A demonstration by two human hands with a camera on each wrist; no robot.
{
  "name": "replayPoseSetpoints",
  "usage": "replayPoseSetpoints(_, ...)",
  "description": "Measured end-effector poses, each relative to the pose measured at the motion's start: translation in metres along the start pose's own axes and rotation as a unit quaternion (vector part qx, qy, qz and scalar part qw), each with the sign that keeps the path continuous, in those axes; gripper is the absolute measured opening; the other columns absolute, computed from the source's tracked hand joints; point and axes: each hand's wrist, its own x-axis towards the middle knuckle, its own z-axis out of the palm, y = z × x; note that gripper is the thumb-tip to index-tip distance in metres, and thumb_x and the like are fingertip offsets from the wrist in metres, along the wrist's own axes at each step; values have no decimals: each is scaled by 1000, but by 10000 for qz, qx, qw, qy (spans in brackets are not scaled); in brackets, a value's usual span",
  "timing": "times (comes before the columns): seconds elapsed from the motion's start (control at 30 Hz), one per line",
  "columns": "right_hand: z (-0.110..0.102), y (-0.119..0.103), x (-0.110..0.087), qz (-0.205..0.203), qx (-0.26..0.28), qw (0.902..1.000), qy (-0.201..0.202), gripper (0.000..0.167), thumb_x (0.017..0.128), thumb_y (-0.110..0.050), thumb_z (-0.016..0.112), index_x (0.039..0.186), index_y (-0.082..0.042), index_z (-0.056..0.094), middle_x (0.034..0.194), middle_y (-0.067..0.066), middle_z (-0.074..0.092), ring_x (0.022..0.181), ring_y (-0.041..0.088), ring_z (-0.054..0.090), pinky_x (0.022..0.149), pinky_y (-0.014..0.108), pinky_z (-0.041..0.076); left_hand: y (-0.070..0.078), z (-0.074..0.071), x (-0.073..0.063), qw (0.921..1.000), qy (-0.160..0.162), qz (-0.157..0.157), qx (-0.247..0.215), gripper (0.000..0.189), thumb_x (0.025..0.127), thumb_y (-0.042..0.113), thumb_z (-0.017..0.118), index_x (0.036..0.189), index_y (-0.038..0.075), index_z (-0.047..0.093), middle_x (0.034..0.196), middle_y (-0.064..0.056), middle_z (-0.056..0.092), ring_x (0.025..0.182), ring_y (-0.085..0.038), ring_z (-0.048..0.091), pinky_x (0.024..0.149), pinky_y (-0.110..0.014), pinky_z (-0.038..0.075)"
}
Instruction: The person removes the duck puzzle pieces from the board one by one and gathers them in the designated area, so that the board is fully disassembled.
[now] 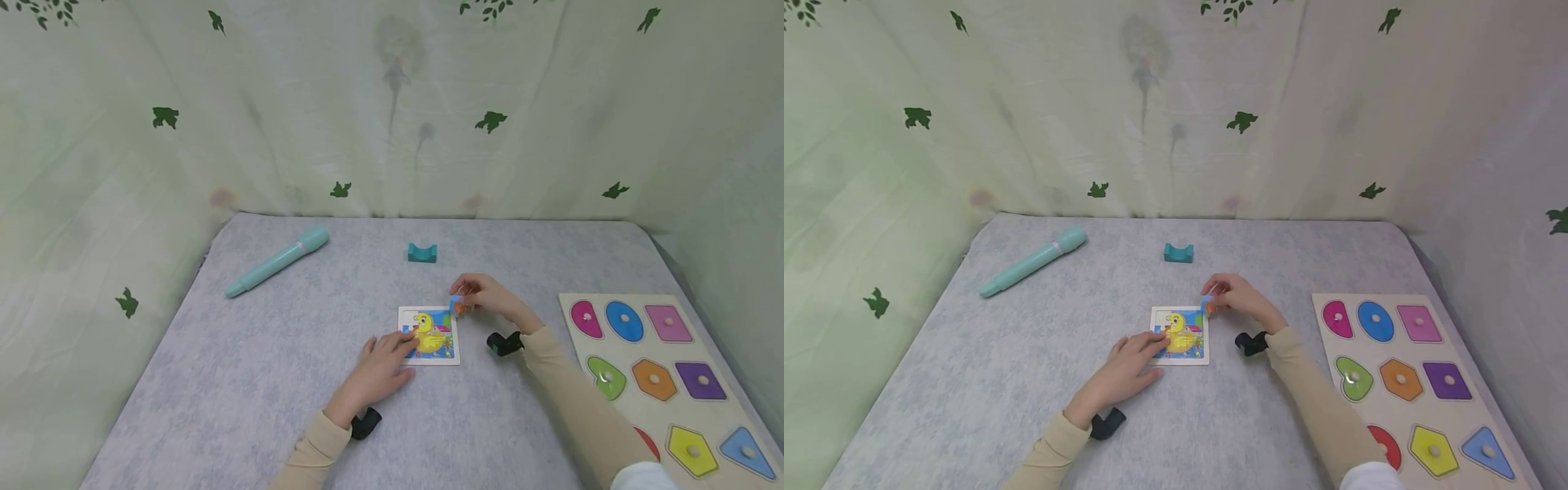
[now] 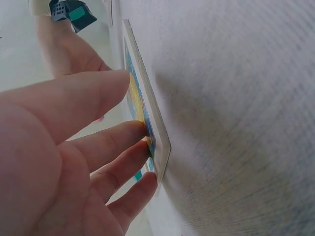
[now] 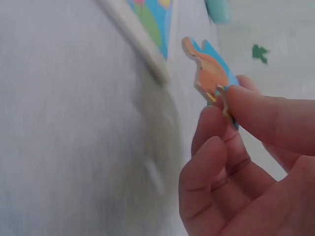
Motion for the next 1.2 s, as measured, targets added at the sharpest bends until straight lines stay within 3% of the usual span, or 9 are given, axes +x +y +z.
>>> replayPoseSetpoints(0.1, -13, 8, -6, 169, -13, 9999, -3, 20, 88, 6, 54, 107, 11, 58, 88, 20, 55, 78, 37, 48, 63, 39, 41, 0, 0, 0, 10000, 20, 23, -41, 49, 94, 20, 63, 138, 2, 49, 142, -12, 43, 131, -31, 36, 102, -64, 22)
replayPoseSetpoints(0.33, -23, 11, -12, 247, -74, 9997, -53, 17, 87, 5, 56, 103, 7, 61, 84, 13, 57, 72, 26, 47, 61, 34, 40, 0, 0, 0, 10000, 23, -11, -24, 50, 94, 21, 63, 138, 3, 50, 143, -11, 43, 131, -30, 36, 102, -64, 21)
replayPoseSetpoints(0.5, -17, 11, -9, 297, -659, 9974, -19, 15, 84, 7, 58, 97, 2, 63, 84, 11, 59, 70, 21, 49, 62, 31, 43, 0, -1, 0, 10000, -29, -46, -69, 50, 95, 23, 62, 139, 4, 49, 144, -10, 42, 132, -29, 36, 103, -63, 20)
replayPoseSetpoints(0.73, -5, 3, -8, 410, -1904, 9805, 252, 14, 86, 6, 60, 94, -5, 64, 81, 5, 56, 71, 20, 50, 64, 31, 43, 0, 0, -1, 9999, -51, -81, -52, 51, 95, 23, 62, 140, 4, 48, 144, -10, 42, 132, -29, 35, 103, -63, 20)
replayPoseSetpoints(0.93, 0, 2, -9, 245, -2727, 9610, 374, 10, 86, 3, 62, 92, -5, 64, 83, 4, 56, 73, 20, 49, 68, 34, 44, 1, 1, -1, 9999, -54, -83, -68, 52, 95, 23, 62, 141, 4, 47, 145, -11, 41, 133, -30, 33, 103, -63, 18)
replayPoseSetpoints(1.07, 1, 4, -8, 224, -2897, 9560, 395, 10, 84, 3, 63, 90, -6, 63, 81, 4, 54, 72, 20, 49, 65, 33, 43, 0, 2, -1, 10000, -23, -51, -23, 53, 95, 23, 62, 141, 4, 46, 145, -11, 41, 133, -30, 33, 104, -63, 18)
replayPoseSetpoints(1.2, 0, 6, -8, 219, -2760, 9599, 447, 12, 84, 3, 63, 89, -7, 62, 79, 4, 54, 70, 19, 48, 63, 32, 42, -1, 4, -1, 10000, 23, -33, 38, 53, 95, 24, 62, 141, 4, 46, 145, -11, 41, 133, -29, 33, 104, -63, 18)
